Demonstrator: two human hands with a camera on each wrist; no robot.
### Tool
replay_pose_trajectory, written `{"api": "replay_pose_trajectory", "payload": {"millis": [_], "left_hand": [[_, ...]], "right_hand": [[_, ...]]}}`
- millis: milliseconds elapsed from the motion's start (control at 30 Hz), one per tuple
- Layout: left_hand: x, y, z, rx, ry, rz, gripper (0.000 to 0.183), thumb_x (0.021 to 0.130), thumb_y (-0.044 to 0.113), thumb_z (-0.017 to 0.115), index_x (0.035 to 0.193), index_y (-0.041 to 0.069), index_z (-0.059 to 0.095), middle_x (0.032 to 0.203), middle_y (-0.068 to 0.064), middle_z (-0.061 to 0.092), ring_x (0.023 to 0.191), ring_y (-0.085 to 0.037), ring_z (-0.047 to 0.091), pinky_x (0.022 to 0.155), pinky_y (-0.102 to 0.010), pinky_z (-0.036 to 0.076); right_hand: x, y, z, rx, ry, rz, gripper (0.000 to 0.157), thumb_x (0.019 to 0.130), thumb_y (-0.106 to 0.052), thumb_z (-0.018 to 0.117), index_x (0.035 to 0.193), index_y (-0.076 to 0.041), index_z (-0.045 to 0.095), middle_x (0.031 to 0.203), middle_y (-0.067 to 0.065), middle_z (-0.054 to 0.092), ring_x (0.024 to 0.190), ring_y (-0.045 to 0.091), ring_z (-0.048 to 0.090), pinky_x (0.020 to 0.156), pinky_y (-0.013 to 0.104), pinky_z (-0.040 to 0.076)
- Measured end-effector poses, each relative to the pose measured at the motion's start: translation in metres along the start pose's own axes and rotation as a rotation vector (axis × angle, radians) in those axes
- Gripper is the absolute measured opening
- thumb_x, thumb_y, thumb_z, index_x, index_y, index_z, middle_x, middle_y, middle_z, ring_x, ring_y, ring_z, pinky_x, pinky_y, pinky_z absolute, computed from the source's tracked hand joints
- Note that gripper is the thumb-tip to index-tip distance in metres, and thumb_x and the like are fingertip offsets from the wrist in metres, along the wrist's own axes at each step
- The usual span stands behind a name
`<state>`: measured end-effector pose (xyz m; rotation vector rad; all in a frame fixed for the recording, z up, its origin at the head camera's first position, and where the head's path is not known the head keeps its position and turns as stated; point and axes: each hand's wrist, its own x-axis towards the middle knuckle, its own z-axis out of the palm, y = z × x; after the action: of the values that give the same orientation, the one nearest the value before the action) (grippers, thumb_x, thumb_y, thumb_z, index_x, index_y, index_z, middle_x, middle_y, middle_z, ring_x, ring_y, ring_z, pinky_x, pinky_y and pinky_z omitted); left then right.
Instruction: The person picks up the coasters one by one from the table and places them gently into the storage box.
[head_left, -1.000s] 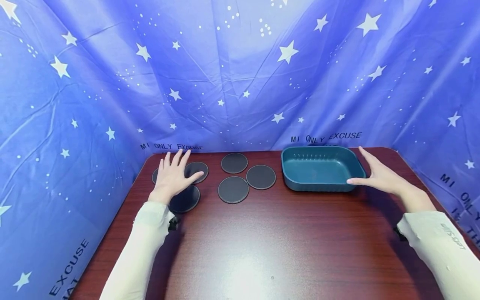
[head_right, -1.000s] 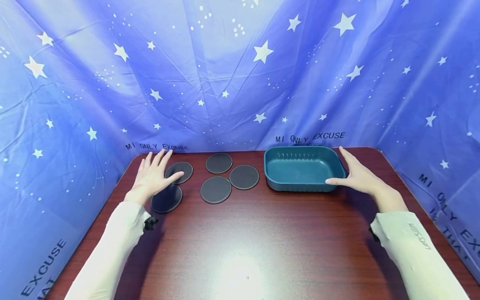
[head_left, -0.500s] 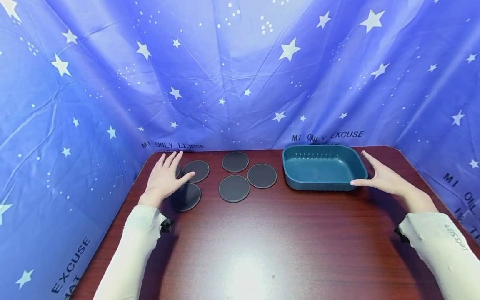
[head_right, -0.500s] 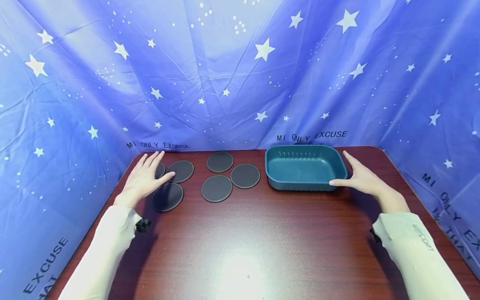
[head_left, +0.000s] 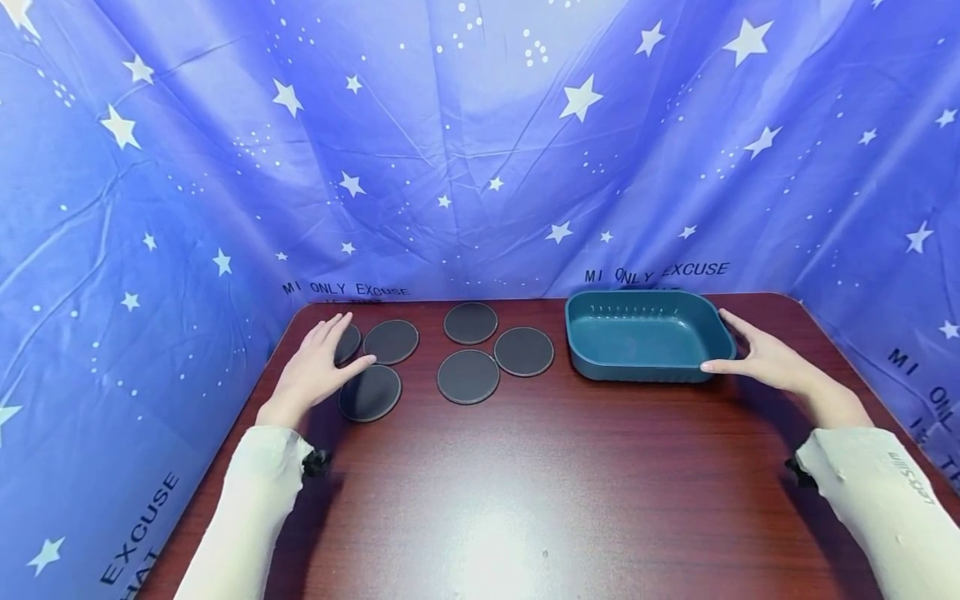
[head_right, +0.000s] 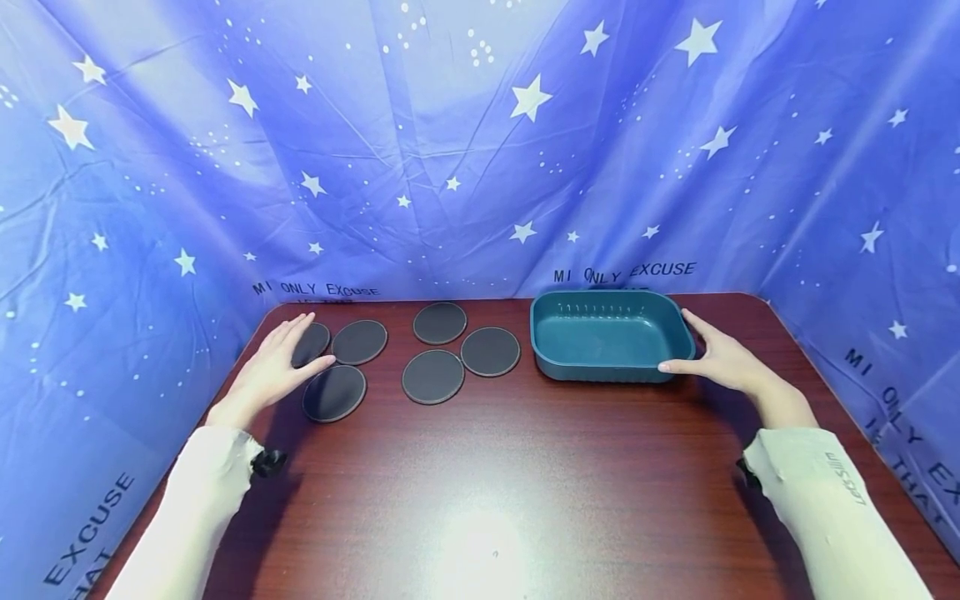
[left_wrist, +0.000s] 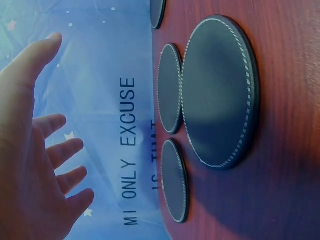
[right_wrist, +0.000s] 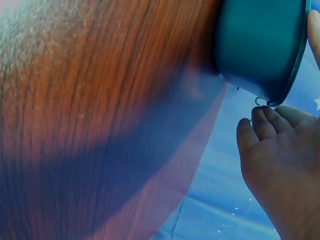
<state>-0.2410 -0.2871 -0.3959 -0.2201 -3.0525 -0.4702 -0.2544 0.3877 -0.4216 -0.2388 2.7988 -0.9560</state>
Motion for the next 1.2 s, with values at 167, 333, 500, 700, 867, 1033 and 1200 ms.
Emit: {"api": "replay_pose_trajectory", "payload": {"millis": [167, 333, 500, 700, 867, 1033, 1200], "left_hand": [[-0.006, -0.008, 0.003, -0.041, -0.009, 0.001, 0.096, 0.089, 0.066, 0.058, 0.16, 0.014, 0.019, 0.165, -0.019, 0.021, 0.152, -0.042, 0.016, 0.12, -0.066, 0.023], [-0.011, -0.017, 0.009, -0.097, -0.024, 0.011, 0.095, 0.09, 0.062, 0.061, 0.16, 0.012, 0.019, 0.164, -0.02, 0.023, 0.151, -0.043, 0.02, 0.118, -0.068, 0.024], [-0.014, -0.026, 0.018, -0.193, -0.05, 0.024, 0.096, 0.09, 0.056, 0.065, 0.159, 0.009, 0.019, 0.164, -0.02, 0.024, 0.149, -0.044, 0.024, 0.119, -0.065, 0.025], [-0.02, -0.035, 0.03, -0.33, -0.092, 0.012, 0.1, 0.086, 0.048, 0.074, 0.16, 0.01, 0.017, 0.161, -0.021, 0.029, 0.147, -0.044, 0.03, 0.118, -0.065, 0.028], [-0.025, -0.042, 0.041, -0.47, -0.109, 0.027, 0.1, 0.086, 0.034, 0.078, 0.159, 0.006, 0.016, 0.16, -0.024, 0.031, 0.147, -0.045, 0.03, 0.118, -0.063, 0.027], [-0.027, -0.05, 0.05, -0.588, -0.154, 0.038, 0.1, 0.087, 0.024, 0.077, 0.159, 0.002, 0.012, 0.16, -0.029, 0.026, 0.147, -0.049, 0.025, 0.12, -0.062, 0.026], [-0.03, -0.052, 0.057, -0.608, -0.165, 0.024, 0.099, 0.087, 0.023, 0.078, 0.158, 0.001, 0.013, 0.16, -0.028, 0.026, 0.148, -0.048, 0.024, 0.121, -0.061, 0.024]], "right_hand": [[0.0, 0.002, 0.0, -0.011, -0.01, 0.013, 0.111, 0.089, -0.038, 0.072, 0.158, -0.003, -0.006, 0.158, 0.04, 0.012, 0.137, 0.06, 0.027, 0.104, 0.078, 0.029], [0.0, 0.0, 0.0, -0.015, -0.019, 0.019, 0.11, 0.09, -0.039, 0.072, 0.158, -0.001, -0.005, 0.157, 0.041, 0.013, 0.137, 0.06, 0.027, 0.105, 0.077, 0.03], [-0.001, -0.002, -0.001, -0.02, -0.026, 0.029, 0.11, 0.09, -0.04, 0.071, 0.158, -0.003, -0.007, 0.157, 0.041, 0.012, 0.137, 0.061, 0.026, 0.105, 0.077, 0.03], [-0.002, -0.003, 0.0, -0.015, -0.03, 0.026, 0.11, 0.09, -0.04, 0.07, 0.158, -0.003, -0.007, 0.158, 0.04, 0.011, 0.138, 0.061, 0.026, 0.105, 0.077, 0.03], [-0.001, 0.0, 0.001, -0.025, -0.027, 0.019, 0.11, 0.09, -0.04, 0.071, 0.158, -0.003, -0.007, 0.157, 0.041, 0.012, 0.137, 0.062, 0.027, 0.104, 0.077, 0.03], [-0.001, 0.0, 0.001, -0.018, -0.024, 0.014, 0.109, 0.09, -0.039, 0.071, 0.158, -0.002, -0.006, 0.157, 0.041, 0.013, 0.137, 0.061, 0.028, 0.104, 0.076, 0.031], [0.0, -0.001, 0.001, 0.021, -0.019, 0.007, 0.108, 0.09, -0.036, 0.071, 0.158, -0.002, -0.005, 0.158, 0.039, 0.012, 0.138, 0.059, 0.028, 0.107, 0.075, 0.03]]}}
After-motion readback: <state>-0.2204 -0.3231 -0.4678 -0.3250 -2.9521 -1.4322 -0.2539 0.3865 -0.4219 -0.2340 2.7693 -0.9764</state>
